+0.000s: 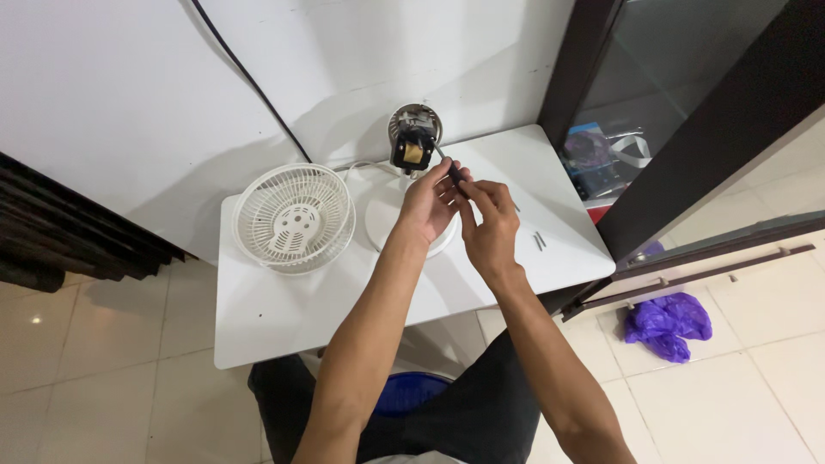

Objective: The person disassembles a small white table fan by removing screws from the motor housing with a screwdriver. They separate the housing halves, inspect the internal motor and wiring, then reassemble the housing and tighten the screws.

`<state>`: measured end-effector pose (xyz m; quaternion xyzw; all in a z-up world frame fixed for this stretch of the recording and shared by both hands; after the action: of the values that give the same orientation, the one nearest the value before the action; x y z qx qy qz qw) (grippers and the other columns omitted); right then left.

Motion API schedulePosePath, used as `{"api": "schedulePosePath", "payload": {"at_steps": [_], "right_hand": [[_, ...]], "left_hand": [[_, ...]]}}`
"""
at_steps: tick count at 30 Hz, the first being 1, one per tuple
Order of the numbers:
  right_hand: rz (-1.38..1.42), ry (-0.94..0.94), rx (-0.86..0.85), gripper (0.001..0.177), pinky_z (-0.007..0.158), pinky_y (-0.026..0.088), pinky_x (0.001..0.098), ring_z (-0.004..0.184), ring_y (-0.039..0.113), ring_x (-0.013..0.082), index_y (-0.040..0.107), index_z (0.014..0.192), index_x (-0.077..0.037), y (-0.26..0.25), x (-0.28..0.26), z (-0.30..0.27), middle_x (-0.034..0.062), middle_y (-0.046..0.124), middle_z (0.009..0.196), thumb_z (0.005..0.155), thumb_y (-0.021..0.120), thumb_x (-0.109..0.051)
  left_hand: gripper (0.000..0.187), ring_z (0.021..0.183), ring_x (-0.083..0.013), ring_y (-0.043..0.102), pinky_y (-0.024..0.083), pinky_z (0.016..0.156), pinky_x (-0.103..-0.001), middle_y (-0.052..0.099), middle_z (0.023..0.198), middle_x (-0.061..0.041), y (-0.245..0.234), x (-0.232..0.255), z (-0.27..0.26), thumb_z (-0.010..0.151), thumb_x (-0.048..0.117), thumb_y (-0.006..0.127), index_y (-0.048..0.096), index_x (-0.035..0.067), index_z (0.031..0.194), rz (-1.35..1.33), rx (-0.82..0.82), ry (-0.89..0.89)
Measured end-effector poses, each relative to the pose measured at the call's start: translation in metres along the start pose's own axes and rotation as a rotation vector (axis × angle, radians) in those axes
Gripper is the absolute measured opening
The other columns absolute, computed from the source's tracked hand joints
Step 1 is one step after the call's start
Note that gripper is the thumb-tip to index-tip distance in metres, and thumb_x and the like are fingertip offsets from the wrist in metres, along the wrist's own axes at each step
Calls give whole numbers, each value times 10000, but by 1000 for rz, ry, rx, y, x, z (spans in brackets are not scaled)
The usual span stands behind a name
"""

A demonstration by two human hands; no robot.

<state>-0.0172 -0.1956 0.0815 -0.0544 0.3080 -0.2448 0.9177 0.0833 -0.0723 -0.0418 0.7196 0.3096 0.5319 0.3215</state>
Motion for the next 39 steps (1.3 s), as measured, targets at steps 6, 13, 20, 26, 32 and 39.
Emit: {"api": "schedulePosePath", "payload": {"at_steps": [6,13,20,26,32,39], "right_hand": [[-47,-60,-39,305,842,553,400,991,652,297,741,1112,-45,0,-4,0,87,673,1127,839,792,82],[-24,18,8,347,794,557,384,992,658,294,716,1171,-34,-10,1,-1,135,642,1159,843,801,40],[-9,69,-11,315,772,570,366,941,683,259,739,1176,-49,-4,12,-3,112,654,1129,882,778,58],[5,46,-36,307,793,589,365,983,697,271,749,1166,-52,0,12,-6,126,658,1166,894,739,88],[-24,38,24,350,773,570,377,951,677,274,727,1200,-28,-8,6,-2,141,650,1124,861,809,0],[25,167,-19,325,702,551,354,818,693,223,725,1226,-34,0,19,-2,104,683,995,914,814,-41]], "left_hand": [[143,902,-190,614,487,741,-328,645,961,-70,-2,-2,15,954,145,772,682,56,1018,16,-58,30],[147,994,-255,668,551,876,-398,683,1029,-135,8,0,10,969,106,647,638,-6,1062,-23,-143,29],[186,1070,-264,691,547,889,-394,695,1108,-174,14,3,3,961,116,611,627,-19,1089,-27,-75,3],[176,844,-201,587,492,706,-369,612,943,-70,2,0,8,944,173,736,659,51,1045,64,48,2],[147,859,-210,604,505,684,-345,616,943,-78,-5,-1,18,960,134,707,670,12,1033,20,10,17],[112,909,-224,645,573,826,-393,635,949,-99,7,5,12,999,123,619,628,13,1022,2,-93,48]]}}
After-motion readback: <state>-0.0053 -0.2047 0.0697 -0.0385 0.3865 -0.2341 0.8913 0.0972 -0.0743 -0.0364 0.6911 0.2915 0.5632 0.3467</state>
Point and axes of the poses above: each hand's wrist, its own z-axis towards the middle knuckle, its own y-axis out of the palm, x = y × z, the point moved 10 cm from there along z, towards the middle knuckle
